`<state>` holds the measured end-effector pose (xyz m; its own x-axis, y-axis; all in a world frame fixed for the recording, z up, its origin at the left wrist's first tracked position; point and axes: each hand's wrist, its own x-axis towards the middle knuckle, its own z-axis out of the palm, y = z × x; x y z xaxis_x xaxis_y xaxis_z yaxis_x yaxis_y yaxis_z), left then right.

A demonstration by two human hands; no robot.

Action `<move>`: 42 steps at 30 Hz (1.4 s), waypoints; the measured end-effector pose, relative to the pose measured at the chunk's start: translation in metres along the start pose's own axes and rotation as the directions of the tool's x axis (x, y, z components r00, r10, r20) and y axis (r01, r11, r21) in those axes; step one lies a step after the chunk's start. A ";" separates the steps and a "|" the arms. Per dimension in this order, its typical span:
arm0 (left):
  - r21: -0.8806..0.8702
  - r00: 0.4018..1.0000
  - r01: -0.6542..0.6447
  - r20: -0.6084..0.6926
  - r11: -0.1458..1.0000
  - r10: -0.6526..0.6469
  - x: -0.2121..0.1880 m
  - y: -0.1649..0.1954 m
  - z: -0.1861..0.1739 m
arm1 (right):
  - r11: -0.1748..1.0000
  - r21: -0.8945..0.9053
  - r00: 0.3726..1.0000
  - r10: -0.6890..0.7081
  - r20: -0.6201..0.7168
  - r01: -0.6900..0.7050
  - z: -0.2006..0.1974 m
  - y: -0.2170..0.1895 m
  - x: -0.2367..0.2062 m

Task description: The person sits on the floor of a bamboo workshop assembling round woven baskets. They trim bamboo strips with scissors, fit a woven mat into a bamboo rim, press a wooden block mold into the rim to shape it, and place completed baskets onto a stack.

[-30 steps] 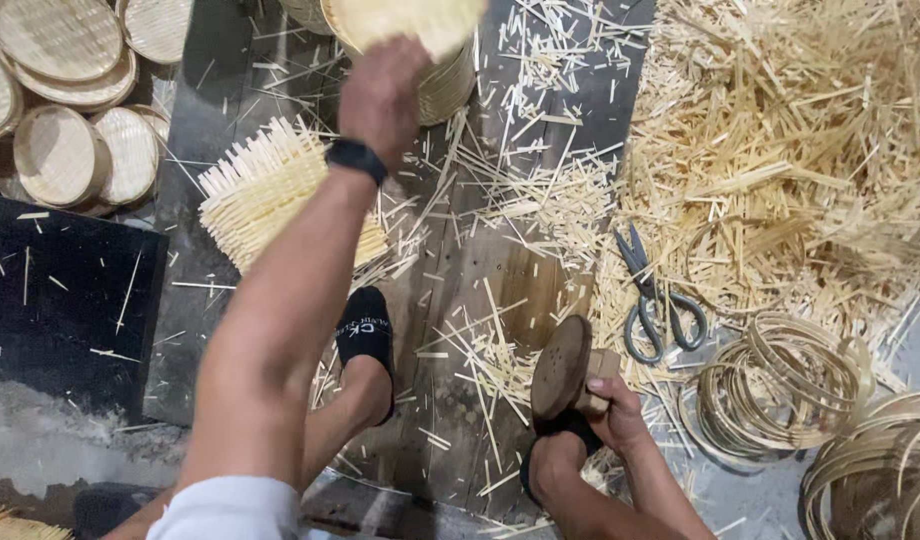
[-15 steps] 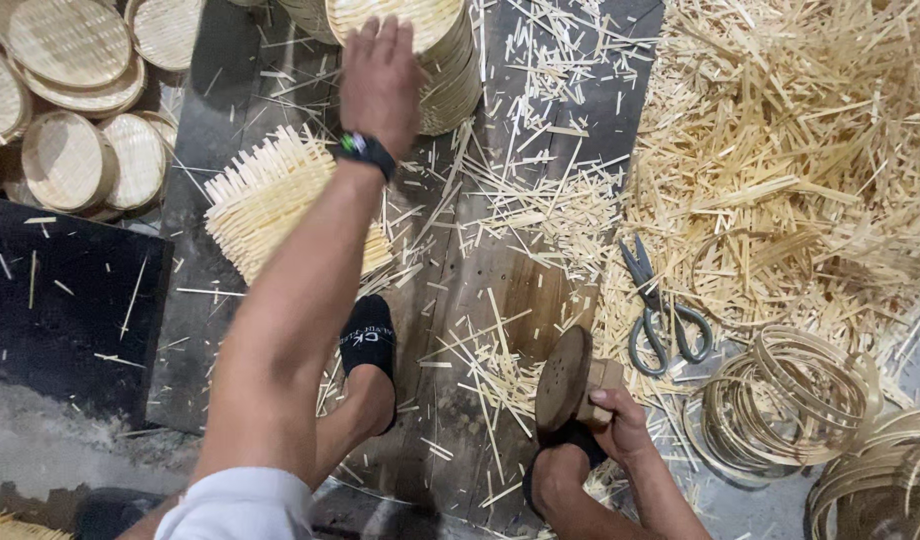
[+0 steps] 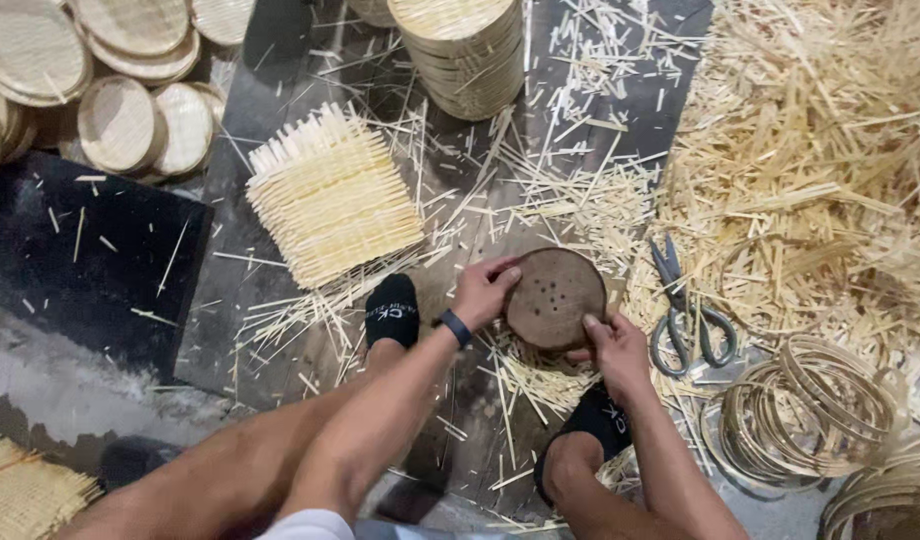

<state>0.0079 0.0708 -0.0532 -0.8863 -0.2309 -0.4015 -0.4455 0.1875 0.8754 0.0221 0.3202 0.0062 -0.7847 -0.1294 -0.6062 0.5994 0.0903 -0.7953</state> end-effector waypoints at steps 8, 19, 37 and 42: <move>0.974 0.820 -0.114 -0.020 0.196 0.572 0.035 0.017 -0.197 | 0.975 0.130 0.983 0.184 -0.006 -0.182 -0.011 0.053 -0.015; 0.675 0.438 -0.718 0.254 0.166 0.862 -0.045 0.088 -0.072 | 0.914 0.376 0.988 -0.145 -0.055 0.155 -0.029 0.027 -0.009; -0.003 0.957 0.264 0.129 0.965 -0.261 0.005 0.013 -0.046 | 0.980 -0.115 0.963 -0.185 -0.196 0.164 -0.007 0.009 0.021; 0.104 0.973 0.219 0.049 0.970 -0.225 0.003 0.008 -0.049 | 0.972 -0.182 0.901 -0.207 -0.381 0.147 -0.052 0.021 0.025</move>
<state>0.0079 0.0247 -0.0344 -0.7684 -0.2202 -0.6008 -0.6395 0.2307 0.7334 0.0072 0.3700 -0.0262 -0.8915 0.2408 -0.3838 0.4389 0.2484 -0.8635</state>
